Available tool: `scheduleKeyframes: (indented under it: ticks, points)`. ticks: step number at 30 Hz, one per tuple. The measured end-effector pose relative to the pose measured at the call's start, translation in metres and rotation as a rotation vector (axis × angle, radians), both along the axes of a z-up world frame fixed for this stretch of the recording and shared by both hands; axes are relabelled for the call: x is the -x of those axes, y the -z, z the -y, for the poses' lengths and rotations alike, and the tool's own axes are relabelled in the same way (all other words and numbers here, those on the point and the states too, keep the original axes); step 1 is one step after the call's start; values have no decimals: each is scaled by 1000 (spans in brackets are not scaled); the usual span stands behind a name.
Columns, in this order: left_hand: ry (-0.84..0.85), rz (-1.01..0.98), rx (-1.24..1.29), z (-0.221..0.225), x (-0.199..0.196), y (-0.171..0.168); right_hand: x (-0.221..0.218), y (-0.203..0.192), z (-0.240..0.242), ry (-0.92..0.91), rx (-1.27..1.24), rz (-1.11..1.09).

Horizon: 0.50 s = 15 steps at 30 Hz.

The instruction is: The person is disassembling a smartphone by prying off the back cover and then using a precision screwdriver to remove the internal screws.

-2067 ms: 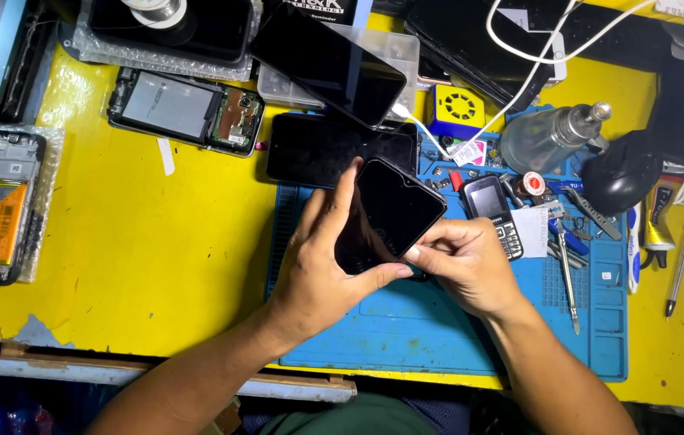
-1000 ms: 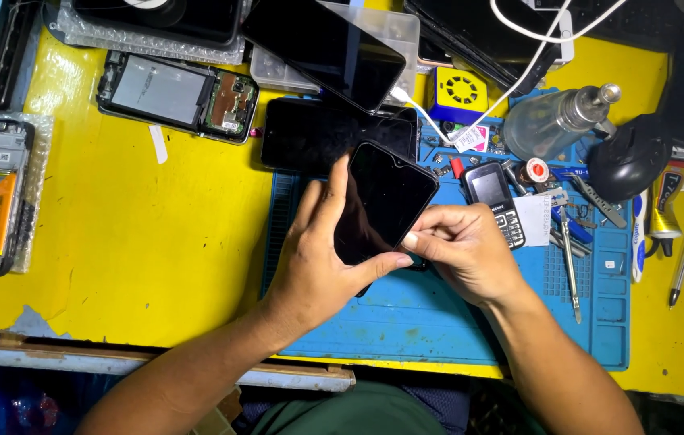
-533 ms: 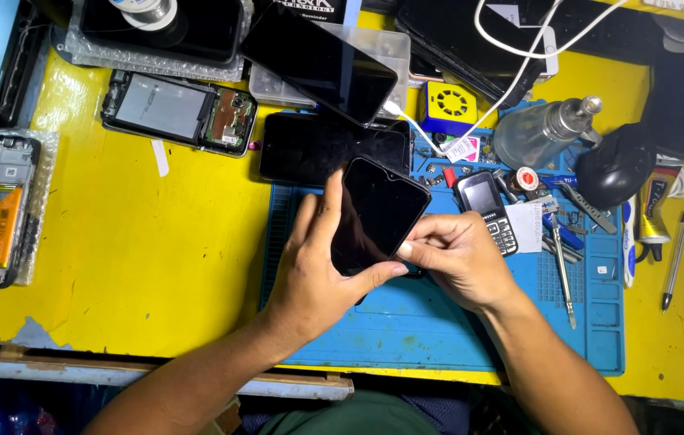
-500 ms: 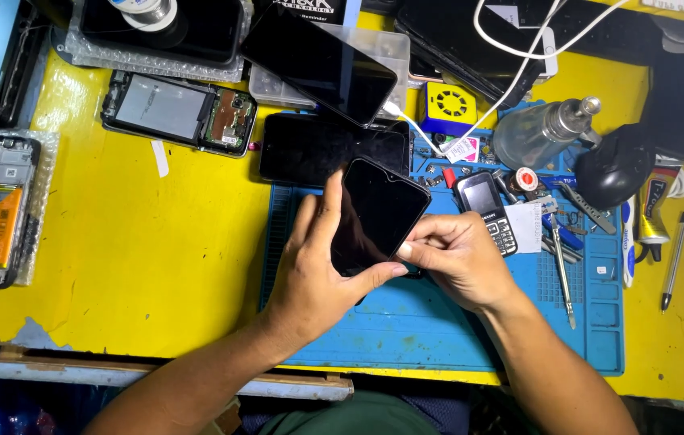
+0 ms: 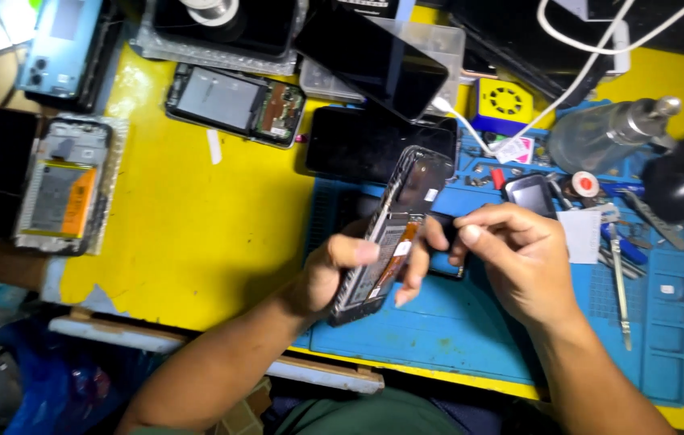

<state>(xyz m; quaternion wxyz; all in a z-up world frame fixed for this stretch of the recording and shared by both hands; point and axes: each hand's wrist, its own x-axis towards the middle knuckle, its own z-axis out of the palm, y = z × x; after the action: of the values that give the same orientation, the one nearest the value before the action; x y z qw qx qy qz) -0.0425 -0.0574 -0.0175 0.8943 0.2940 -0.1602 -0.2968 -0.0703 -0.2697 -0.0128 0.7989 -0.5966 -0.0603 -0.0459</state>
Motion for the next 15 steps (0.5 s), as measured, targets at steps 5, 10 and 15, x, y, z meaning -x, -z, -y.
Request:
scheduleKeyframes:
  ticks: [5,10,15]
  points:
    - [312,-274,412,4,0,19,0,-9,-8,-36,-18,-15]
    - [374,-408,436,-17,10,43,4,-41,-16,-178,-118,-37]
    - [380,-525,489,-26,15,59,5,-46,-17,-231,-153,-52]
